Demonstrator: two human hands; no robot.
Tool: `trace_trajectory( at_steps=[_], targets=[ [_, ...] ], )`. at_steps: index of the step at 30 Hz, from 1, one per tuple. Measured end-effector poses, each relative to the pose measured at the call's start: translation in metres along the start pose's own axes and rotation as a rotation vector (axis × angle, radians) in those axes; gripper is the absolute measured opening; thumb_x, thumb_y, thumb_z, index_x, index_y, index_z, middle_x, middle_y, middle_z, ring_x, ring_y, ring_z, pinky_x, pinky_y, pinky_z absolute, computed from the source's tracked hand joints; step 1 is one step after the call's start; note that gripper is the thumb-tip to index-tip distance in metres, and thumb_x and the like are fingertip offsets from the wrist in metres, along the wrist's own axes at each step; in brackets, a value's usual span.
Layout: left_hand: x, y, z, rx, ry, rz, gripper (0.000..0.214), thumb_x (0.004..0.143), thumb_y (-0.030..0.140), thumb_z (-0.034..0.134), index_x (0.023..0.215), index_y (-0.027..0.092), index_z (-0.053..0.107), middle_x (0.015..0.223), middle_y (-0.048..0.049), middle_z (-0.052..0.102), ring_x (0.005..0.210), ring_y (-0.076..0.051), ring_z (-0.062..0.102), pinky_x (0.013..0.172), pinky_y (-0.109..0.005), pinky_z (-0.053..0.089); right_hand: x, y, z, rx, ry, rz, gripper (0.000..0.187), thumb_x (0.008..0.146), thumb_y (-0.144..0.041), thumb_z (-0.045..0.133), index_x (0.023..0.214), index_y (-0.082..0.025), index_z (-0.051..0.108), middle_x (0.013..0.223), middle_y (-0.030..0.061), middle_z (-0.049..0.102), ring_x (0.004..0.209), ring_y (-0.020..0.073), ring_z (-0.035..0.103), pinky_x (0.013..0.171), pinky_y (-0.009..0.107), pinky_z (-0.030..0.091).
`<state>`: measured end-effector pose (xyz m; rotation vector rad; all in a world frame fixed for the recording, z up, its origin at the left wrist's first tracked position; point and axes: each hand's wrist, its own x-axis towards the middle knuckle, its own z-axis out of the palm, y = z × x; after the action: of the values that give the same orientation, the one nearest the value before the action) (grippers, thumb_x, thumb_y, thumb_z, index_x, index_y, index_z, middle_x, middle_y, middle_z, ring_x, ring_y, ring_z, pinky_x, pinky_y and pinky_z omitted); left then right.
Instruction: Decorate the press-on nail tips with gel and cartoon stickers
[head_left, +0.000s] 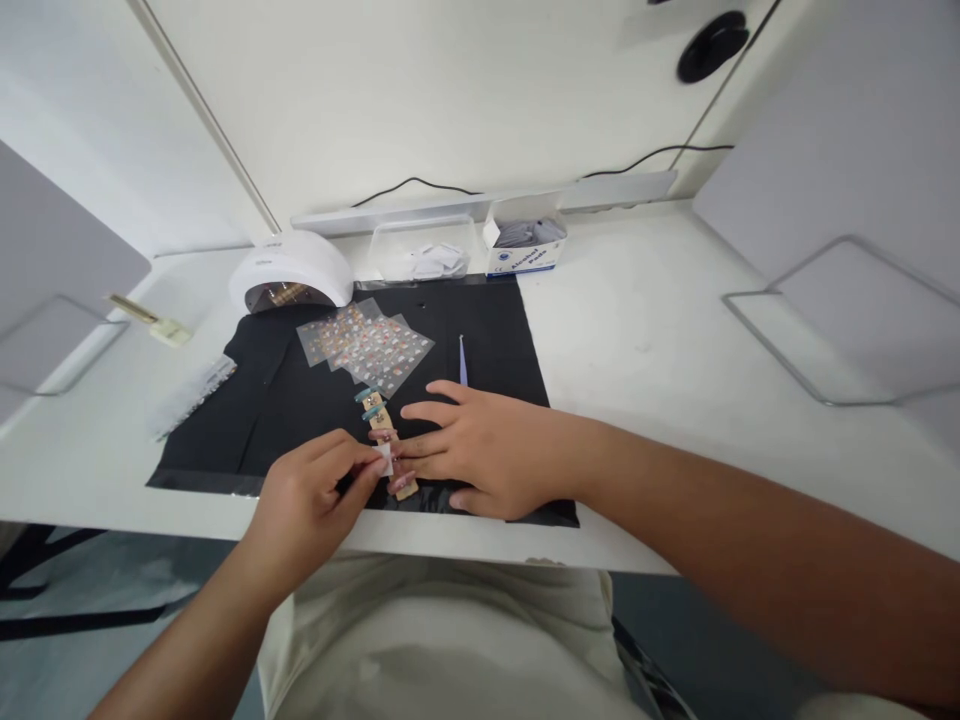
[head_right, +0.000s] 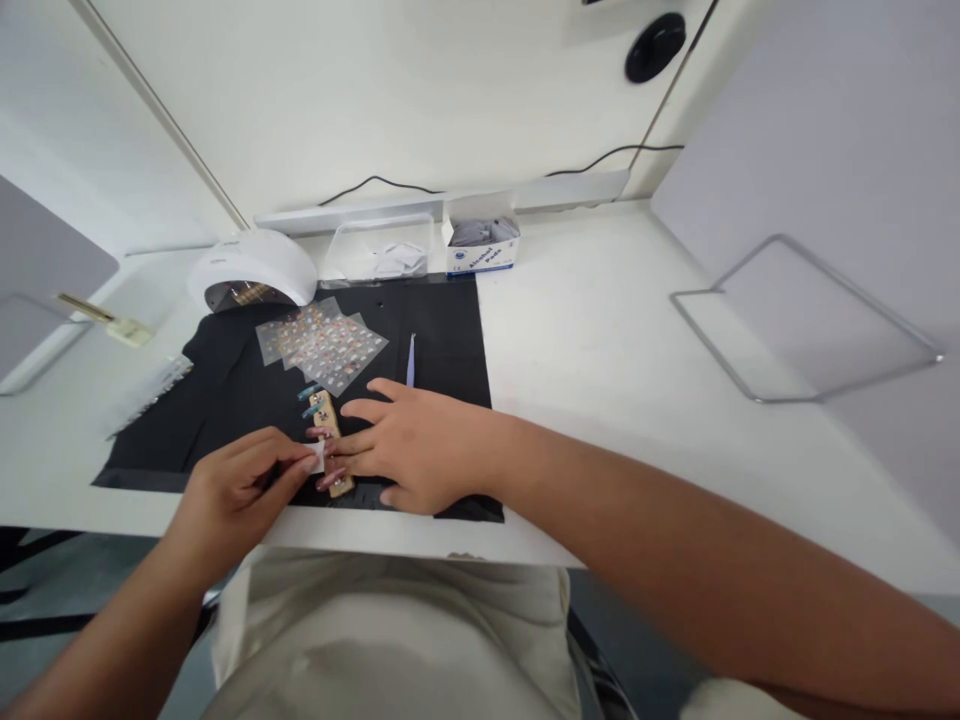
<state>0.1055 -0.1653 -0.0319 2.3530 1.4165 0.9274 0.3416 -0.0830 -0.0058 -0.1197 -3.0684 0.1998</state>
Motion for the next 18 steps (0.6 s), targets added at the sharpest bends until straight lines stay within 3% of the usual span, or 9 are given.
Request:
trace_trajectory(
  at_steps=[10,18],
  targets=[
    [-0.003,0.016,-0.012,-0.054,0.109,0.053,0.011,0.092,0.009,0.062,0.087,0.017,0.068,0.073,-0.0003,0.065,0.060,-0.010,0.058,0.053,-0.021,0.044,-0.007,-0.001,-0.009,0.060,0.003,-0.001,0.053,0.088,-0.029,0.060,0.141,-0.023,0.058,0.156,0.0017,0.050,0.134,0.0357,0.045,0.104,0.056,0.033],
    [-0.005,0.025,0.004,-0.072,0.094,0.102,0.009,0.092,0.009,0.063,0.090,0.016,0.068,0.076,-0.0016,0.067,0.066,-0.011,0.063,0.059,-0.019,0.048,-0.010,-0.004,-0.013,0.122,-0.048,-0.018,0.049,0.088,-0.034,0.062,0.135,-0.021,0.063,0.148,0.0039,0.060,0.131,0.0388,0.046,0.103,0.057,0.031]
  ],
)
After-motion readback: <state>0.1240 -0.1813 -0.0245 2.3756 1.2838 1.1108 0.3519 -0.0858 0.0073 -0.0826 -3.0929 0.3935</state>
